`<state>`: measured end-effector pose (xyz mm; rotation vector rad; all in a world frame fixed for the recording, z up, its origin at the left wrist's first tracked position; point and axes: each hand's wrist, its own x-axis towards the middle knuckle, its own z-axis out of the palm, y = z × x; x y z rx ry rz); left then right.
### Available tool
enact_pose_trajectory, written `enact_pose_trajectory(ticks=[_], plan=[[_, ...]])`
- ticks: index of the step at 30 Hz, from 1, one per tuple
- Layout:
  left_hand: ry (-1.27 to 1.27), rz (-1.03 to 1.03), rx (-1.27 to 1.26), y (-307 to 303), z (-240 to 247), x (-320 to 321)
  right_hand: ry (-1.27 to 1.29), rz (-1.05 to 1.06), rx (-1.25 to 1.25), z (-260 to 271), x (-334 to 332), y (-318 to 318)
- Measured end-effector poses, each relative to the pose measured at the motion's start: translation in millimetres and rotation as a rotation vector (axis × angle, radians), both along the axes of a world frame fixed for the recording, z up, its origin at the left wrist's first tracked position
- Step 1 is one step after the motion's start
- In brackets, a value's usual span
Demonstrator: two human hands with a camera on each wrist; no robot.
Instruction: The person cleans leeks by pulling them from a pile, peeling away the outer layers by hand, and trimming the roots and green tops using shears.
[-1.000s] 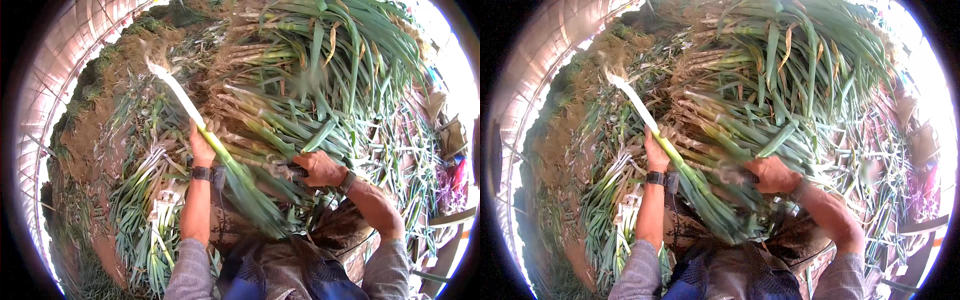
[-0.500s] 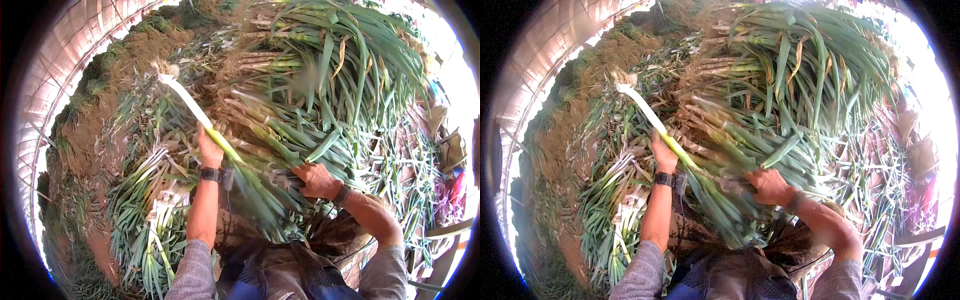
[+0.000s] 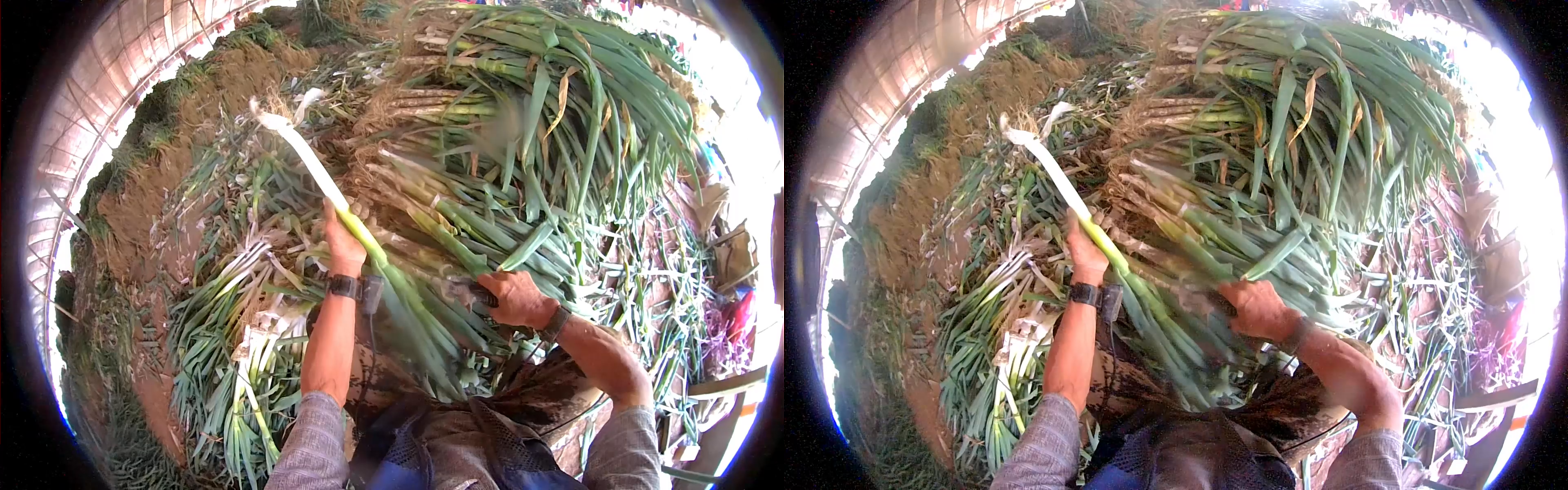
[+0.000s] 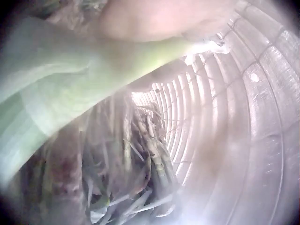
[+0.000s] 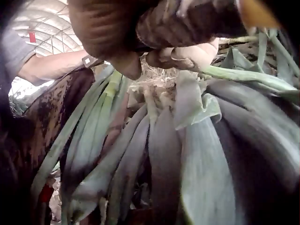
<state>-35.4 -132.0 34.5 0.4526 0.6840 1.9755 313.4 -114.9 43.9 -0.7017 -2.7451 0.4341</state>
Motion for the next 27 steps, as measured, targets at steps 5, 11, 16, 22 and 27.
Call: enact_pose_trajectory(ticks=[5, 11, 16, 22, 27], plan=[[0.096, 0.391, -0.242, -5.3, 21.7, -18.5, -0.268, -0.122, -0.108, 10.3, 14.2, 3.7], [0.616, 0.766, -0.199, -58.3, 129.6, -99.5, -0.396, -0.149, -0.067, 12.8, 19.1, 5.5], [1.133, 1.036, -0.414, -112.1, 227.9, -137.4, -0.35, -0.169, -0.073, 9.4, 16.4, 6.8], [1.94, 0.838, -1.087, -176.0, 213.7, -212.7, -0.369, -0.193, -0.07, 18.6, 18.6, 6.2], [1.383, 0.306, -0.901, -180.0, 94.3, -183.9, -0.415, -0.258, -0.116, 30.0, 32.6, 18.5]])
